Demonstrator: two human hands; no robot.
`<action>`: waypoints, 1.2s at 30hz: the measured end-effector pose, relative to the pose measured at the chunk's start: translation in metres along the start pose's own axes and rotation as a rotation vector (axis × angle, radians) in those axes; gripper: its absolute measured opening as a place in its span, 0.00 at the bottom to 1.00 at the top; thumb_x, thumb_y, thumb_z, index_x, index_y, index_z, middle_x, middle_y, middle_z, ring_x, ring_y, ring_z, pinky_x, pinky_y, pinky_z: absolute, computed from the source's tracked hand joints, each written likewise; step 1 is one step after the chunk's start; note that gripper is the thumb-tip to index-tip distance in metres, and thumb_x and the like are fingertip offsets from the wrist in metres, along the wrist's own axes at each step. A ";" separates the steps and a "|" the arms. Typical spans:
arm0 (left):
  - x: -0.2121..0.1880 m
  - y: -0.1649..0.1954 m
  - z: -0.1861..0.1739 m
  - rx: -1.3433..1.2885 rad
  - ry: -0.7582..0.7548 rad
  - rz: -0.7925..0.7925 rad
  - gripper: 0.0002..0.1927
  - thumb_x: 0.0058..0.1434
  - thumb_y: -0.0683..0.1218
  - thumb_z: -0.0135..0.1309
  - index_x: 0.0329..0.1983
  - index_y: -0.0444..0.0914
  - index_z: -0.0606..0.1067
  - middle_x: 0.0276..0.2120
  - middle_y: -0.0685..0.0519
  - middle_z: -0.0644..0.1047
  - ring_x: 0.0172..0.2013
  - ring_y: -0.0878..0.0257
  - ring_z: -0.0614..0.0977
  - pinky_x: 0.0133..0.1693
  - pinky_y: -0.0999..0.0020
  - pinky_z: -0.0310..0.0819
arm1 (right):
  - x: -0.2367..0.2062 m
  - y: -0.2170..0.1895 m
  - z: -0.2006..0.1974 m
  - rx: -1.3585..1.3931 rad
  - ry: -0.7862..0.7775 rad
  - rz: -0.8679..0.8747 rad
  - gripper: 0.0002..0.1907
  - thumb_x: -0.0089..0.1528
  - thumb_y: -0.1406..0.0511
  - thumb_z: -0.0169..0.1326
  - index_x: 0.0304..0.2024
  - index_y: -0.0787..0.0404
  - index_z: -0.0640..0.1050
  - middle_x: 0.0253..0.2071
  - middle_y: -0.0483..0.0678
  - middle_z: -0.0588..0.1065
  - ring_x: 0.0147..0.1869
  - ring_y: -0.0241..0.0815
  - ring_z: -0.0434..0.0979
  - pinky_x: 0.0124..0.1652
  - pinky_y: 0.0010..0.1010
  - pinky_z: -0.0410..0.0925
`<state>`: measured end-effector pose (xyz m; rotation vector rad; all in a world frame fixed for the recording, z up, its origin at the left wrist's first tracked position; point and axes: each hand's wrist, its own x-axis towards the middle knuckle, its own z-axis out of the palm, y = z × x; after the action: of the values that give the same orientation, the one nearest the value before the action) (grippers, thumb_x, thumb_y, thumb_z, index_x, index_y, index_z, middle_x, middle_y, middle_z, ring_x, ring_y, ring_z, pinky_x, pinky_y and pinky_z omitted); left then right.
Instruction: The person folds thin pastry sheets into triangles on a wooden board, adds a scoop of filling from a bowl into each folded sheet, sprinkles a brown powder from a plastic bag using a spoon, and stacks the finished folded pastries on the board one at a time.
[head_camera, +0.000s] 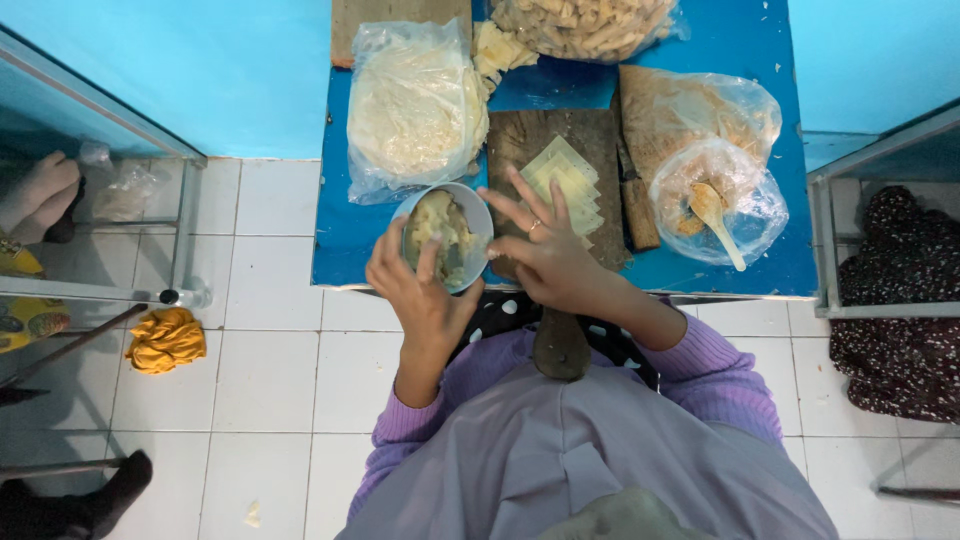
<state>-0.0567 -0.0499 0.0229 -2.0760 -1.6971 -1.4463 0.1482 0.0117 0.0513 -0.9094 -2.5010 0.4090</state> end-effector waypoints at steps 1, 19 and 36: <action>0.000 -0.001 -0.001 -0.001 -0.004 0.003 0.48 0.48 0.46 0.71 0.69 0.48 0.58 0.68 0.38 0.60 0.65 0.38 0.64 0.63 0.39 0.55 | 0.002 0.001 0.000 0.044 -0.002 0.009 0.19 0.53 0.75 0.56 0.45 0.54 0.82 0.79 0.51 0.54 0.85 0.63 0.36 0.69 0.81 0.38; -0.002 0.003 0.009 -0.056 0.003 -0.132 0.50 0.43 0.47 0.73 0.66 0.44 0.57 0.69 0.38 0.60 0.65 0.38 0.62 0.65 0.40 0.54 | 0.002 -0.006 0.000 0.284 -0.015 0.046 0.17 0.50 0.81 0.50 0.36 0.60 0.78 0.79 0.59 0.50 0.84 0.64 0.30 0.70 0.71 0.27; -0.013 0.047 0.023 -0.231 -0.173 0.109 0.13 0.65 0.39 0.61 0.53 0.33 0.77 0.51 0.46 0.77 0.49 0.49 0.80 0.50 0.54 0.71 | -0.068 0.040 -0.019 0.045 0.135 0.194 0.19 0.70 0.65 0.45 0.61 0.59 0.77 0.82 0.55 0.46 0.86 0.60 0.30 0.75 0.62 0.27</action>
<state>-0.0050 -0.0630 0.0235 -2.4370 -1.5050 -1.5333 0.2254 -0.0008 0.0302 -1.1280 -2.2818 0.4480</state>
